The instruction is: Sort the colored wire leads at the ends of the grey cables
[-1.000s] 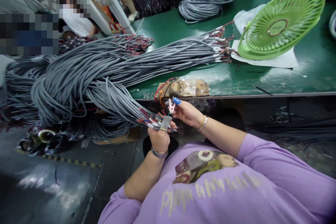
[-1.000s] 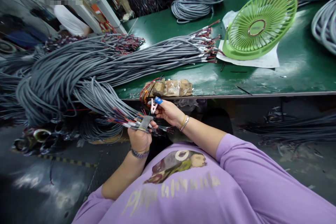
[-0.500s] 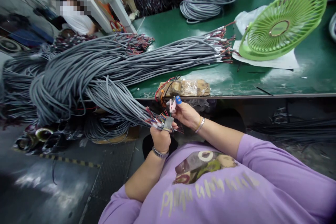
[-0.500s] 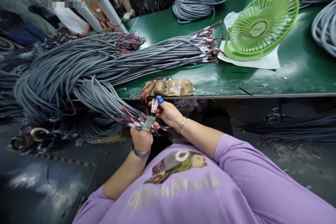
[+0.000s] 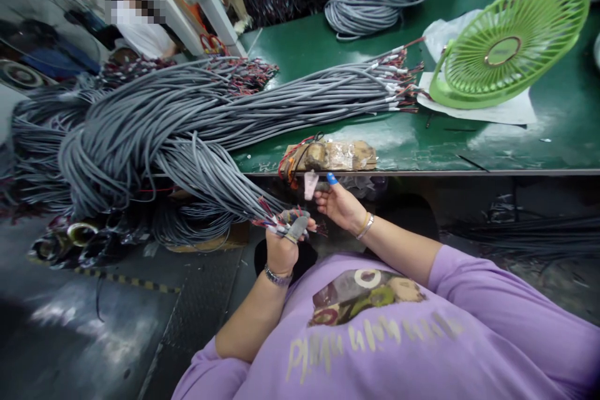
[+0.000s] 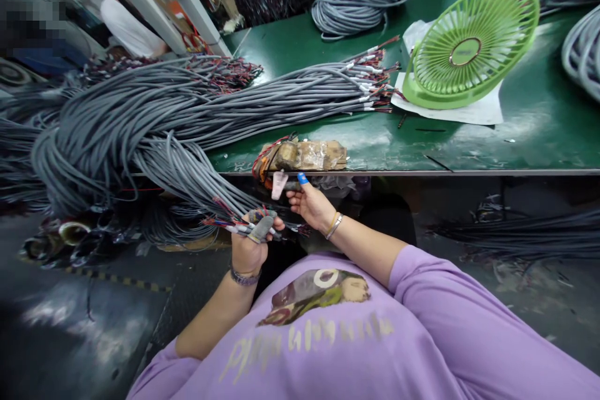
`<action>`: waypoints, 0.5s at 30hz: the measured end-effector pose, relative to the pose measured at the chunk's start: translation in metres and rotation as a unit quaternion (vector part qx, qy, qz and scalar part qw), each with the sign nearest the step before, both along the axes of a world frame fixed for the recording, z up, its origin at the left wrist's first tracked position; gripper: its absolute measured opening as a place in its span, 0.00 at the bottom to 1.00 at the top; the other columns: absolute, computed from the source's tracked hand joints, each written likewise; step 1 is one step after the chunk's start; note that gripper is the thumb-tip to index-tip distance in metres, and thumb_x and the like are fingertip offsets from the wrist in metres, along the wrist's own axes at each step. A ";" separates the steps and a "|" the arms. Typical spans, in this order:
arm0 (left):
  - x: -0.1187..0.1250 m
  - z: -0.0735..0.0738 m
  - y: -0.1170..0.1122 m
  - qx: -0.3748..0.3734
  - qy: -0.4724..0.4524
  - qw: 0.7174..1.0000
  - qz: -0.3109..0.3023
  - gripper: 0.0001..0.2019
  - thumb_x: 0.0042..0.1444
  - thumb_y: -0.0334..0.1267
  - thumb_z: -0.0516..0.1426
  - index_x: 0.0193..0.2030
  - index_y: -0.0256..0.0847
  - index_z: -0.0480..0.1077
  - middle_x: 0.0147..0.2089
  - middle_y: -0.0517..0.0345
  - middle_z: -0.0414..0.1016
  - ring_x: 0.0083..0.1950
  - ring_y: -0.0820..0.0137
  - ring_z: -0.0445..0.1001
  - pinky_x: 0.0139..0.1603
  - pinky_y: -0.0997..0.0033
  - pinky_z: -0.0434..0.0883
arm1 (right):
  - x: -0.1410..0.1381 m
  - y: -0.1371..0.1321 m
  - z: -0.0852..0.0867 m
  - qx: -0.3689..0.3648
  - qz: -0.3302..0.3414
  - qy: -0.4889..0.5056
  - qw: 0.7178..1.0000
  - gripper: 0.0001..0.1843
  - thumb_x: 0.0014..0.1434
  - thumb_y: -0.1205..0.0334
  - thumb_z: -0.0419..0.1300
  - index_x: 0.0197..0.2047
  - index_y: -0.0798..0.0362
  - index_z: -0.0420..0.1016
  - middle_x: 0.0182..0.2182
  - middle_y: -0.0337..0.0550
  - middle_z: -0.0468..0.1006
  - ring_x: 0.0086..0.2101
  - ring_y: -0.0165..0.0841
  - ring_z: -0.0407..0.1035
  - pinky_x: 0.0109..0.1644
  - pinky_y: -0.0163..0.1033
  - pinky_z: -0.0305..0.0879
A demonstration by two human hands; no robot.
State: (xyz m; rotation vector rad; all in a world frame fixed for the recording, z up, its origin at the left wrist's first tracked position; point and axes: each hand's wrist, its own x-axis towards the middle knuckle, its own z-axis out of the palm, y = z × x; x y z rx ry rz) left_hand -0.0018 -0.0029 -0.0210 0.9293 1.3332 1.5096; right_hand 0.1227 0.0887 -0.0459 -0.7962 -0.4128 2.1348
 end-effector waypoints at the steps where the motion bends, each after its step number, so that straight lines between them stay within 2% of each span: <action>1: -0.003 0.001 0.000 -0.010 -0.020 1.000 -0.021 0.12 0.44 0.40 0.66 0.35 0.37 0.75 0.31 0.52 0.80 0.28 0.69 0.78 0.18 0.80 0.61 | 0.003 -0.001 -0.002 0.011 0.000 -0.013 1.000 0.23 0.51 0.41 0.63 0.29 0.55 0.71 0.24 0.39 0.73 0.23 0.25 0.62 0.27 0.32 0.58; 4: -0.015 0.002 -0.001 -0.041 -0.054 0.995 -0.069 0.18 0.39 0.36 0.68 0.39 0.37 0.75 0.39 0.48 0.81 0.33 0.67 0.80 0.19 0.81 0.61 | 0.015 -0.004 -0.005 0.084 0.001 -0.070 0.994 0.20 0.48 0.45 0.67 0.29 0.55 0.72 0.24 0.38 0.73 0.23 0.24 0.61 0.27 0.32 0.57; 8: -0.023 0.001 -0.003 -0.068 -0.050 0.992 -0.098 0.19 0.39 0.34 0.68 0.42 0.37 0.75 0.41 0.47 0.80 0.35 0.67 0.79 0.21 0.80 0.63 | 0.028 -0.011 -0.001 0.224 0.041 -0.165 0.960 0.16 0.48 0.50 0.68 0.31 0.56 0.76 0.23 0.37 0.72 0.22 0.23 0.57 0.26 0.31 0.53; 12: -0.018 0.001 -0.005 -0.066 -0.041 0.989 -0.124 0.20 0.38 0.34 0.68 0.41 0.38 0.74 0.38 0.51 0.80 0.36 0.66 0.79 0.34 0.71 0.73 | 0.029 -0.031 0.012 0.329 0.115 -0.182 0.920 0.15 0.47 0.51 0.68 0.31 0.55 0.77 0.25 0.38 0.73 0.25 0.27 0.62 0.30 0.34 0.59; 15: -0.013 -0.002 -0.008 -0.053 0.020 0.990 -0.133 0.19 0.38 0.29 0.66 0.41 0.38 0.74 0.37 0.54 0.79 0.36 0.67 0.77 0.41 0.68 0.73 | 0.026 -0.048 0.022 0.393 0.115 -0.192 0.892 0.15 0.49 0.51 0.68 0.36 0.53 0.77 0.26 0.39 0.73 0.27 0.30 0.64 0.34 0.37 0.63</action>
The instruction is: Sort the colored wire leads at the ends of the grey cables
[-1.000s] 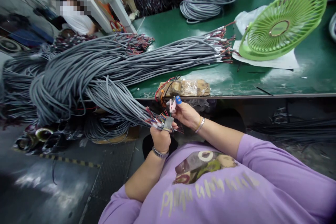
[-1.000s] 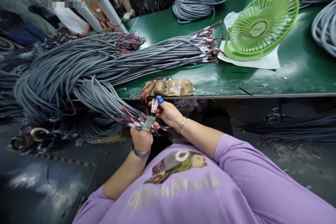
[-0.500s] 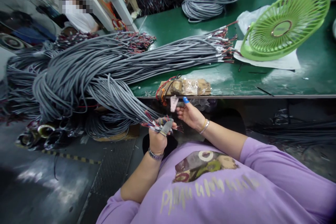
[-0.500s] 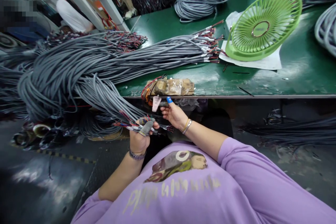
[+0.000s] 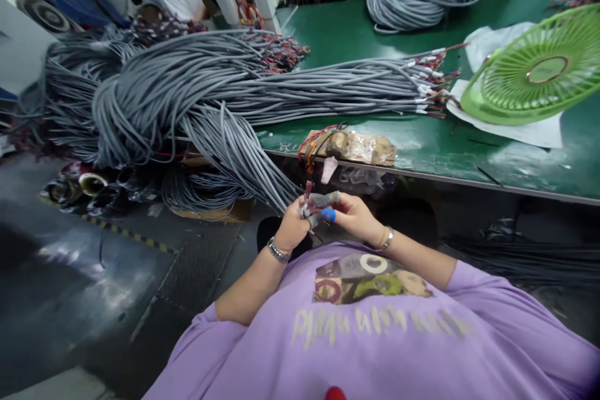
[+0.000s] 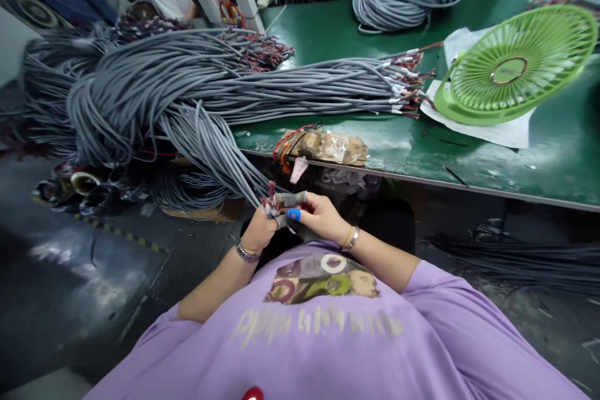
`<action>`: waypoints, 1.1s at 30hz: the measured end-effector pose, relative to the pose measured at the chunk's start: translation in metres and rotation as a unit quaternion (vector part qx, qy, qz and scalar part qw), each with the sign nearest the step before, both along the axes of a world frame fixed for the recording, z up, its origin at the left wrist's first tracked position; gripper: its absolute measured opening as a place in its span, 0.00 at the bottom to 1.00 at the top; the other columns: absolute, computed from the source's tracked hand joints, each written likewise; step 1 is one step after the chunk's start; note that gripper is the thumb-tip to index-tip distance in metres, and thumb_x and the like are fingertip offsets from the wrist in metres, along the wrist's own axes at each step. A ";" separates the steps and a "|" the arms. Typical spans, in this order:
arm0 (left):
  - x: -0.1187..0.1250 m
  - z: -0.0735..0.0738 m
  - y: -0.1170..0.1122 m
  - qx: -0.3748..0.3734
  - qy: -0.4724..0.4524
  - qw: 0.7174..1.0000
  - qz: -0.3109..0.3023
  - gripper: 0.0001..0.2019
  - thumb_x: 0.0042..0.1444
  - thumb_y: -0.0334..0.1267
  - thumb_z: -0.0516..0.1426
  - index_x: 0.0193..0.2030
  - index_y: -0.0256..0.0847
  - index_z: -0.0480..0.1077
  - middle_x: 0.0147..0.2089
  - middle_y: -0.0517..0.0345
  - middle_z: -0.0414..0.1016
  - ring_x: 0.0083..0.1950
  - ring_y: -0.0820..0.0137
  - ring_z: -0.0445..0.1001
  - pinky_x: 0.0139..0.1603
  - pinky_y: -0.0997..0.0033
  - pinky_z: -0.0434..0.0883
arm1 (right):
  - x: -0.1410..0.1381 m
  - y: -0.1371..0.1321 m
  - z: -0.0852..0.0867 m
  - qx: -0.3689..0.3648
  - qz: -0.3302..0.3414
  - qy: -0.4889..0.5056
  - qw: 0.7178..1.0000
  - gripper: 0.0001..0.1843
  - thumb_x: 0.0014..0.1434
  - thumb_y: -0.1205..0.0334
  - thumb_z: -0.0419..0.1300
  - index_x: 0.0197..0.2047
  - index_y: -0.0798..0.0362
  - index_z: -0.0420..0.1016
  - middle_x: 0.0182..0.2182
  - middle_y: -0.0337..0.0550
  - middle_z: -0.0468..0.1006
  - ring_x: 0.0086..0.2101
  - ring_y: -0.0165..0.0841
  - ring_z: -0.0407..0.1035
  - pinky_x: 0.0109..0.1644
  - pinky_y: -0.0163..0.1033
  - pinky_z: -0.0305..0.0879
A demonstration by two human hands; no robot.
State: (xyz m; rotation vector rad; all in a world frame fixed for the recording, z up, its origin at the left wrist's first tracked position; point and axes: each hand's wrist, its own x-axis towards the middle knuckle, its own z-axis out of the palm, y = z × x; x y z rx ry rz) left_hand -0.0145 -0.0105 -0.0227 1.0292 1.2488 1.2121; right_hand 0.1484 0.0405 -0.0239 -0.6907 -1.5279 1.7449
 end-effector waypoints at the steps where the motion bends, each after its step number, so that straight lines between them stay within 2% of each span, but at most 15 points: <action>1: 0.001 -0.001 -0.001 0.017 0.034 0.999 -0.001 0.19 0.38 0.27 0.64 0.41 0.39 0.74 0.36 0.55 0.79 0.37 0.67 0.77 0.42 0.68 0.73 | 0.000 -0.004 0.003 0.036 -0.001 -0.012 0.999 0.15 0.50 0.52 0.67 0.38 0.52 0.77 0.27 0.40 0.74 0.28 0.31 0.65 0.35 0.38 0.64; 5: 0.004 -0.006 -0.005 0.106 0.153 0.982 -0.027 0.18 0.41 0.23 0.59 0.40 0.41 0.74 0.36 0.57 0.78 0.38 0.67 0.76 0.43 0.67 0.73 | 0.004 -0.010 0.012 0.167 0.001 -0.054 0.985 0.10 0.55 0.54 0.64 0.37 0.50 0.79 0.34 0.45 0.78 0.34 0.36 0.70 0.43 0.43 0.66; 8: 0.003 -0.003 -0.012 0.141 0.167 0.974 -0.057 0.16 0.47 0.26 0.57 0.43 0.41 0.74 0.37 0.55 0.78 0.38 0.66 0.76 0.42 0.67 0.73 | 0.010 -0.010 0.012 0.175 -0.009 -0.073 0.982 0.09 0.57 0.56 0.62 0.38 0.50 0.80 0.35 0.45 0.80 0.34 0.37 0.72 0.43 0.44 0.67; 11: 0.000 0.004 -0.026 0.170 0.173 0.968 -0.060 0.14 0.53 0.31 0.57 0.47 0.41 0.74 0.42 0.50 0.79 0.43 0.64 0.77 0.47 0.64 0.73 | 0.017 -0.011 0.008 0.168 -0.020 -0.081 0.982 0.08 0.56 0.57 0.63 0.38 0.50 0.80 0.32 0.44 0.80 0.32 0.36 0.72 0.40 0.43 0.67; 14: -0.004 0.009 -0.048 0.156 0.185 0.970 -0.008 0.15 0.56 0.35 0.57 0.50 0.43 0.74 0.49 0.48 0.78 0.49 0.63 0.76 0.53 0.61 0.71 | 0.023 -0.011 0.005 0.141 -0.038 -0.077 0.986 0.07 0.56 0.57 0.63 0.36 0.49 0.80 0.30 0.43 0.79 0.30 0.35 0.71 0.38 0.42 0.67; 16: -0.009 0.010 -0.063 0.134 0.181 0.972 0.061 0.13 0.57 0.37 0.57 0.48 0.43 0.75 0.50 0.47 0.77 0.50 0.62 0.76 0.54 0.61 0.70 | 0.028 -0.010 0.004 0.111 -0.063 -0.067 0.990 0.07 0.55 0.57 0.63 0.36 0.48 0.80 0.30 0.43 0.78 0.30 0.35 0.70 0.37 0.42 0.67; 18: -0.015 0.008 -0.075 0.098 0.147 0.979 0.106 0.12 0.58 0.41 0.57 0.46 0.42 0.75 0.46 0.47 0.79 0.45 0.64 0.78 0.47 0.64 0.73 | 0.031 -0.006 0.005 0.096 -0.093 -0.059 0.989 0.07 0.54 0.57 0.64 0.36 0.48 0.80 0.31 0.42 0.78 0.31 0.35 0.70 0.37 0.42 0.67; 20: -0.023 0.006 -0.081 0.077 0.119 0.979 0.146 0.13 0.57 0.45 0.58 0.44 0.41 0.75 0.40 0.49 0.80 0.33 0.68 0.78 0.36 0.70 0.74 | 0.033 -0.003 0.006 0.097 -0.109 -0.060 0.987 0.07 0.53 0.57 0.65 0.34 0.49 0.79 0.31 0.43 0.78 0.32 0.35 0.70 0.38 0.41 0.67; 22: -0.030 0.007 -0.080 0.072 0.121 0.974 0.175 0.14 0.57 0.46 0.58 0.43 0.40 0.75 0.36 0.51 0.80 0.24 0.74 0.73 0.29 0.73 0.71 | 0.030 0.000 0.009 0.093 -0.087 -0.066 0.990 0.08 0.53 0.56 0.65 0.33 0.50 0.79 0.30 0.43 0.78 0.31 0.34 0.69 0.37 0.40 0.66; 24: -0.032 0.010 -0.072 0.070 0.135 0.975 0.165 0.14 0.58 0.46 0.57 0.43 0.39 0.76 0.33 0.53 0.79 0.24 0.74 0.72 0.31 0.72 0.71 | 0.024 0.000 0.012 0.074 -0.035 -0.075 0.994 0.10 0.53 0.53 0.64 0.32 0.52 0.78 0.27 0.42 0.76 0.27 0.31 0.67 0.33 0.38 0.65; 27: -0.025 0.017 -0.054 0.090 0.186 0.973 0.107 0.13 0.56 0.44 0.59 0.44 0.39 0.77 0.42 0.50 0.80 0.39 0.66 0.77 0.45 0.67 0.73 | 0.010 -0.001 0.013 0.017 0.029 -0.073 0.997 0.16 0.51 0.49 0.65 0.28 0.55 0.75 0.22 0.39 0.73 0.23 0.27 0.63 0.28 0.34 0.61; 29: -0.017 0.019 -0.042 0.116 0.218 0.967 0.061 0.14 0.55 0.43 0.60 0.46 0.40 0.76 0.49 0.49 0.78 0.48 0.63 0.76 0.52 0.64 0.70 | 0.002 -0.002 0.012 -0.031 0.031 -0.054 0.998 0.19 0.48 0.47 0.67 0.28 0.56 0.73 0.21 0.38 0.73 0.21 0.25 0.61 0.26 0.33 0.58; 31: -0.010 0.017 -0.032 0.120 0.221 0.968 0.018 0.14 0.56 0.42 0.60 0.47 0.40 0.76 0.47 0.49 0.79 0.47 0.63 0.76 0.52 0.64 0.71 | -0.002 -0.002 0.010 -0.076 0.008 -0.033 0.997 0.21 0.45 0.46 0.68 0.27 0.57 0.71 0.20 0.37 0.71 0.19 0.24 0.59 0.23 0.32 0.56; 33: -0.006 0.015 -0.026 0.107 0.213 0.971 -0.005 0.12 0.54 0.41 0.61 0.44 0.39 0.76 0.42 0.52 0.80 0.41 0.65 0.78 0.47 0.66 0.72 | -0.003 -0.001 0.010 -0.110 -0.022 -0.020 0.993 0.22 0.43 0.46 0.69 0.27 0.56 0.70 0.20 0.36 0.71 0.18 0.23 0.58 0.21 0.31 0.54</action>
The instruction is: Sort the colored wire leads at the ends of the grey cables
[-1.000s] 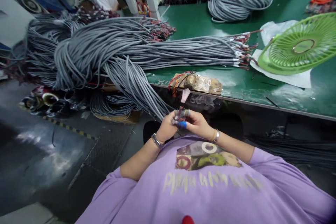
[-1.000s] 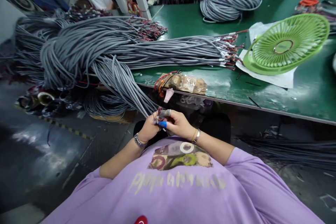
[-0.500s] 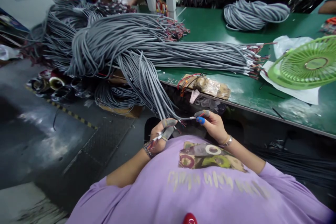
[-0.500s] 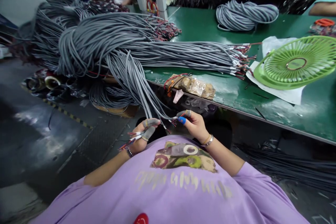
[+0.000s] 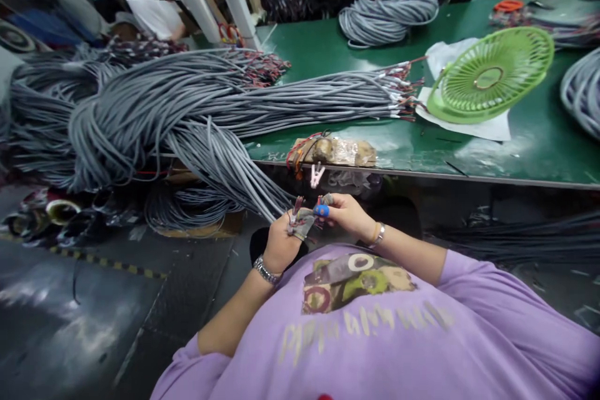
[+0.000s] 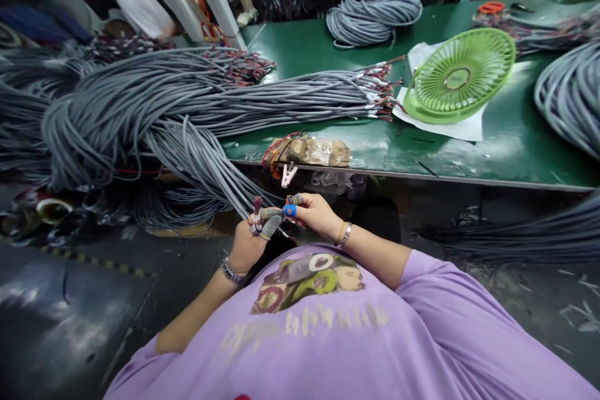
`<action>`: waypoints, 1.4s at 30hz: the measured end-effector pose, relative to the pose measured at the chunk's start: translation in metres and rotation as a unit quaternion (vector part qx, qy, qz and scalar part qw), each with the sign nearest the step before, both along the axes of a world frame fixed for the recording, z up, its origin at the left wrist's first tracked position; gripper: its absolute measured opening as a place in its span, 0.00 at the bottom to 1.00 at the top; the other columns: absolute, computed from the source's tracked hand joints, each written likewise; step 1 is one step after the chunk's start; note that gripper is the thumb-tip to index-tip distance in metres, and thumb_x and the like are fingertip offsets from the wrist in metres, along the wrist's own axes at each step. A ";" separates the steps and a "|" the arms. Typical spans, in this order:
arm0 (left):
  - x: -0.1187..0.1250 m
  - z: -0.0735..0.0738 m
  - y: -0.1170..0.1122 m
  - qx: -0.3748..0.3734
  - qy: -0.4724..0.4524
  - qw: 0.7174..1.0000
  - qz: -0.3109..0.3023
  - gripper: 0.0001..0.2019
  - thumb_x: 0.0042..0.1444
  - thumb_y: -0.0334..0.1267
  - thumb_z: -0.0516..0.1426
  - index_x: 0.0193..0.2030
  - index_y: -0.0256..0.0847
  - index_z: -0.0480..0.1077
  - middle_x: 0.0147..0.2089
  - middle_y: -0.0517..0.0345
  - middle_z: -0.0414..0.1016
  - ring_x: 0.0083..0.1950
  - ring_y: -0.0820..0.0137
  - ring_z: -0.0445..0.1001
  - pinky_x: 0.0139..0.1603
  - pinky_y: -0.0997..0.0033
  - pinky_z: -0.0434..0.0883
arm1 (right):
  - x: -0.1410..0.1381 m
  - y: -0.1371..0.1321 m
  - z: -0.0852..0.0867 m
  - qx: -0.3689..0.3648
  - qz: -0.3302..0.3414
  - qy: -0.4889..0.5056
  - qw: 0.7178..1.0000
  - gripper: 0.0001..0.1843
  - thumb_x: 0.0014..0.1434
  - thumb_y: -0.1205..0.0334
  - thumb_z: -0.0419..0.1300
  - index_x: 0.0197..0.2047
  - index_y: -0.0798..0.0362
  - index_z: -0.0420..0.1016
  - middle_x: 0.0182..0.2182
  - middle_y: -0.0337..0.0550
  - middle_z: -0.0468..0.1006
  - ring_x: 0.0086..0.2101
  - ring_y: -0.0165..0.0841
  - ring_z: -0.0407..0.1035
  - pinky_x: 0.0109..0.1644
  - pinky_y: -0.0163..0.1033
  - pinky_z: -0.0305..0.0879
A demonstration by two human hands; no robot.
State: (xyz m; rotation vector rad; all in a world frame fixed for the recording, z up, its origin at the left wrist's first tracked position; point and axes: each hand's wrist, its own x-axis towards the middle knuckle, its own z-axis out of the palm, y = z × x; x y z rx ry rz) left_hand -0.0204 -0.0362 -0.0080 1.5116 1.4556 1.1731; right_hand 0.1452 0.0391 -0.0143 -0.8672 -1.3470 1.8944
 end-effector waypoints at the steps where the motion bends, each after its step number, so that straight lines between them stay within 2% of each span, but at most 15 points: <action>1: 0.001 -0.001 0.003 -0.007 -0.003 1.000 -0.002 0.12 0.53 0.41 0.62 0.42 0.39 0.77 0.39 0.53 0.80 0.38 0.67 0.77 0.44 0.67 0.73 | 0.000 0.000 0.001 -0.011 -0.012 0.001 1.000 0.22 0.42 0.46 0.69 0.27 0.56 0.69 0.19 0.35 0.70 0.18 0.23 0.58 0.20 0.31 0.53; 5: 0.004 0.004 0.011 -0.029 -0.034 0.999 0.004 0.10 0.48 0.41 0.66 0.35 0.38 0.76 0.31 0.58 0.78 0.32 0.70 0.74 0.38 0.71 0.72 | 0.001 0.002 0.010 -0.001 -0.023 -0.024 0.999 0.21 0.41 0.48 0.70 0.28 0.56 0.70 0.18 0.34 0.69 0.17 0.23 0.57 0.20 0.31 0.53; 9: 0.005 0.015 0.017 -0.062 -0.092 0.994 0.012 0.13 0.42 0.42 0.68 0.31 0.37 0.74 0.28 0.60 0.75 0.28 0.73 0.71 0.33 0.74 0.70 | -0.009 0.006 0.024 0.033 -0.030 -0.021 0.999 0.21 0.37 0.51 0.72 0.26 0.57 0.70 0.19 0.33 0.68 0.20 0.23 0.59 0.24 0.32 0.57; 14: 0.000 0.018 0.010 -0.048 -0.071 0.996 0.015 0.12 0.47 0.43 0.66 0.23 0.37 0.73 0.22 0.60 0.72 0.25 0.75 0.67 0.30 0.74 0.67 | -0.024 0.004 0.033 -0.010 -0.020 0.035 0.999 0.21 0.39 0.50 0.71 0.26 0.56 0.68 0.18 0.33 0.69 0.20 0.24 0.60 0.25 0.31 0.57; 17: -0.001 0.018 0.002 -0.042 -0.080 0.996 0.008 0.13 0.54 0.44 0.61 0.24 0.37 0.75 0.24 0.57 0.75 0.27 0.73 0.70 0.33 0.74 0.67 | -0.025 -0.001 0.032 -0.035 -0.013 0.065 0.997 0.21 0.41 0.49 0.71 0.26 0.56 0.67 0.16 0.31 0.66 0.18 0.22 0.56 0.21 0.30 0.52; 20: 0.001 0.018 -0.002 -0.043 -0.108 0.993 0.028 0.14 0.57 0.43 0.59 0.26 0.37 0.75 0.25 0.57 0.76 0.26 0.75 0.69 0.31 0.75 0.66 | -0.023 -0.006 0.028 -0.036 -0.024 0.083 0.996 0.21 0.42 0.49 0.70 0.27 0.56 0.67 0.17 0.31 0.66 0.18 0.21 0.54 0.20 0.29 0.49; 25: 0.008 0.014 0.002 -0.018 -0.180 0.977 0.113 0.14 0.54 0.42 0.61 0.23 0.37 0.73 0.20 0.59 0.73 0.20 0.78 0.65 0.23 0.78 0.61 | -0.020 -0.008 0.022 -0.017 -0.048 0.082 0.995 0.21 0.43 0.49 0.70 0.29 0.55 0.68 0.18 0.31 0.67 0.19 0.22 0.56 0.22 0.30 0.51; 32: 0.012 0.007 0.007 -0.004 -0.234 0.953 0.195 0.11 0.50 0.42 0.63 0.24 0.37 0.72 0.19 0.61 0.72 0.18 0.78 0.66 0.20 0.79 0.62 | -0.020 -0.008 0.013 0.016 -0.021 0.062 0.998 0.20 0.44 0.49 0.69 0.26 0.56 0.67 0.17 0.31 0.65 0.20 0.22 0.55 0.24 0.31 0.52; 36: 0.011 0.008 0.007 -0.009 -0.228 0.957 0.179 0.13 0.51 0.42 0.62 0.22 0.37 0.71 0.18 0.61 0.71 0.18 0.79 0.66 0.20 0.80 0.62 | -0.018 -0.006 0.012 0.000 -0.013 0.039 0.999 0.21 0.46 0.48 0.68 0.30 0.56 0.68 0.20 0.33 0.67 0.21 0.23 0.56 0.24 0.31 0.54; 40: 0.011 0.005 0.005 -0.015 -0.210 0.968 0.140 0.12 0.52 0.42 0.62 0.23 0.37 0.71 0.19 0.61 0.72 0.19 0.77 0.67 0.22 0.78 0.65 | -0.019 -0.004 0.019 -0.011 0.012 0.020 1.000 0.23 0.47 0.47 0.67 0.37 0.56 0.70 0.26 0.35 0.70 0.23 0.23 0.59 0.25 0.31 0.57; 42: 0.011 0.004 0.004 -0.012 -0.199 0.972 0.121 0.12 0.52 0.42 0.62 0.23 0.37 0.72 0.20 0.60 0.72 0.20 0.76 0.68 0.23 0.78 0.66 | -0.021 -0.005 0.023 -0.017 0.019 0.035 0.999 0.22 0.46 0.47 0.68 0.37 0.56 0.71 0.26 0.36 0.71 0.25 0.25 0.61 0.26 0.31 0.58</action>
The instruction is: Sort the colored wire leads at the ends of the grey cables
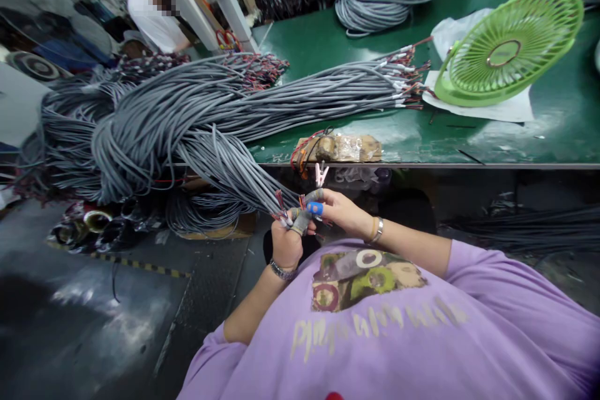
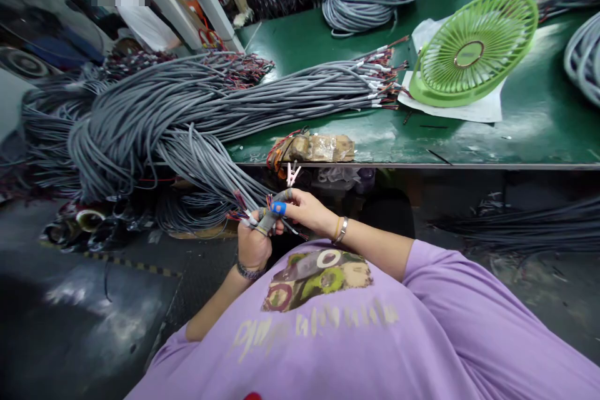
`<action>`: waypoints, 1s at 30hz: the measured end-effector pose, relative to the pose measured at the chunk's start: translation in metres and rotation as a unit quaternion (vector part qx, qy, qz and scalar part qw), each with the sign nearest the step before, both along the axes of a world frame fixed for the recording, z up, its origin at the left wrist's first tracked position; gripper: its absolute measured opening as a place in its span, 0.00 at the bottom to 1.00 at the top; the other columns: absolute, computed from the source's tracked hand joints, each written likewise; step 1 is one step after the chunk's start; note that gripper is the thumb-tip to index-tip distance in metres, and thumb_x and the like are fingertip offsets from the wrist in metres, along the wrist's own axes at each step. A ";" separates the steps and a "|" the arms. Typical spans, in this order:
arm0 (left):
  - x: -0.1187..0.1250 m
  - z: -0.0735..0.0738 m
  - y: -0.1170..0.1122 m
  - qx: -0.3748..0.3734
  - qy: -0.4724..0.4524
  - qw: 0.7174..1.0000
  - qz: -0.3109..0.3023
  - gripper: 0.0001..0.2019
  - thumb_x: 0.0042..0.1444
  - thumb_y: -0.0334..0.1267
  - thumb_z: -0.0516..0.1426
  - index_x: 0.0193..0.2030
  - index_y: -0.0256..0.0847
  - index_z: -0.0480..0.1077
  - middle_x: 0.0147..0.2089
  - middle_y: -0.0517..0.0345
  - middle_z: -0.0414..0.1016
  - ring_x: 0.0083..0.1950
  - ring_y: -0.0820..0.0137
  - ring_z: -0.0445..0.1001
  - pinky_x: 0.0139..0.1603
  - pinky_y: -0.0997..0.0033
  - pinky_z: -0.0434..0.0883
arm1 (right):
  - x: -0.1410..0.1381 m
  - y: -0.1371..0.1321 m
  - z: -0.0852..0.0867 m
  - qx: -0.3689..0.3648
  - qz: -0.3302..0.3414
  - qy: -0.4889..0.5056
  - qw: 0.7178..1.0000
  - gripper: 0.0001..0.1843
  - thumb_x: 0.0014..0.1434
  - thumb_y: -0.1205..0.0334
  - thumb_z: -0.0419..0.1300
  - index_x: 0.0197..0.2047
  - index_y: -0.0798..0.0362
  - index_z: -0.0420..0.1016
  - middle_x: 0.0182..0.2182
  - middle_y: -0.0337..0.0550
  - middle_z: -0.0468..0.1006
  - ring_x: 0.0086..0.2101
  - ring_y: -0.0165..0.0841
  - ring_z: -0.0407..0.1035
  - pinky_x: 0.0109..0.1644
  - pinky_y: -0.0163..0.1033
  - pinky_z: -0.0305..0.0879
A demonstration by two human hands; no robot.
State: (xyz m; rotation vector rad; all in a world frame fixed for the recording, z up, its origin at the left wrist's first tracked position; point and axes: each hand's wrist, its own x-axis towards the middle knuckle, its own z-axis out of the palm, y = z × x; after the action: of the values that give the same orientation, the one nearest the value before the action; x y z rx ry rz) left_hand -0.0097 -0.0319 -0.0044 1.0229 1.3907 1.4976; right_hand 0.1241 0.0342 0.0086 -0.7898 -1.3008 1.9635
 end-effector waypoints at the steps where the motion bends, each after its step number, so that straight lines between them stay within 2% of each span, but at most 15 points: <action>1: 0.000 -0.001 0.000 0.001 0.009 1.000 -0.006 0.12 0.52 0.42 0.62 0.23 0.37 0.72 0.20 0.60 0.73 0.20 0.76 0.69 0.23 0.77 0.67 | -0.002 -0.001 0.002 -0.007 -0.001 0.012 1.000 0.22 0.45 0.48 0.68 0.36 0.55 0.71 0.25 0.36 0.71 0.25 0.25 0.62 0.26 0.31 0.59; 4: -0.001 -0.002 -0.001 -0.012 0.041 0.999 -0.017 0.11 0.52 0.42 0.61 0.24 0.37 0.72 0.21 0.59 0.74 0.21 0.75 0.70 0.25 0.76 0.68 | -0.006 -0.002 0.005 -0.034 -0.014 0.037 0.999 0.21 0.43 0.50 0.70 0.33 0.55 0.70 0.22 0.35 0.70 0.23 0.26 0.64 0.26 0.33 0.60; 9: -0.002 -0.003 -0.003 -0.032 0.070 0.997 -0.030 0.10 0.52 0.40 0.61 0.24 0.37 0.73 0.21 0.60 0.74 0.22 0.74 0.71 0.25 0.75 0.69 | -0.006 -0.003 0.011 -0.065 -0.012 0.035 0.997 0.20 0.41 0.53 0.71 0.29 0.55 0.67 0.17 0.31 0.68 0.18 0.23 0.59 0.22 0.32 0.57; 16: 0.003 -0.004 -0.005 -0.004 0.037 0.999 0.010 0.11 0.53 0.41 0.61 0.25 0.37 0.72 0.22 0.60 0.74 0.22 0.75 0.70 0.25 0.76 0.68 | -0.008 -0.007 0.012 -0.095 0.016 0.095 0.991 0.20 0.44 0.50 0.69 0.30 0.54 0.65 0.15 0.30 0.67 0.17 0.26 0.62 0.22 0.33 0.61; 23: 0.004 -0.005 -0.004 -0.002 0.025 0.999 0.031 0.11 0.52 0.41 0.61 0.24 0.37 0.71 0.21 0.61 0.74 0.21 0.76 0.69 0.24 0.77 0.65 | -0.007 -0.004 0.008 -0.084 -0.011 0.041 0.996 0.22 0.41 0.50 0.70 0.29 0.55 0.66 0.15 0.31 0.67 0.16 0.23 0.58 0.20 0.31 0.55; 30: 0.006 0.002 -0.003 -0.011 0.019 0.998 0.053 0.11 0.52 0.42 0.61 0.24 0.38 0.71 0.20 0.61 0.73 0.20 0.76 0.69 0.22 0.77 0.63 | -0.005 -0.003 -0.003 -0.051 -0.047 0.016 0.997 0.22 0.40 0.49 0.70 0.28 0.56 0.68 0.16 0.31 0.65 0.17 0.21 0.53 0.20 0.30 0.49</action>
State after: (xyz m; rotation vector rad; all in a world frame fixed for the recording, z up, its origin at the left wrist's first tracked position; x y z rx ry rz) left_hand -0.0035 -0.0351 -0.0029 0.9808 1.5055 1.5436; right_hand 0.1189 0.0313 0.0059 -0.8498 -1.1312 1.9719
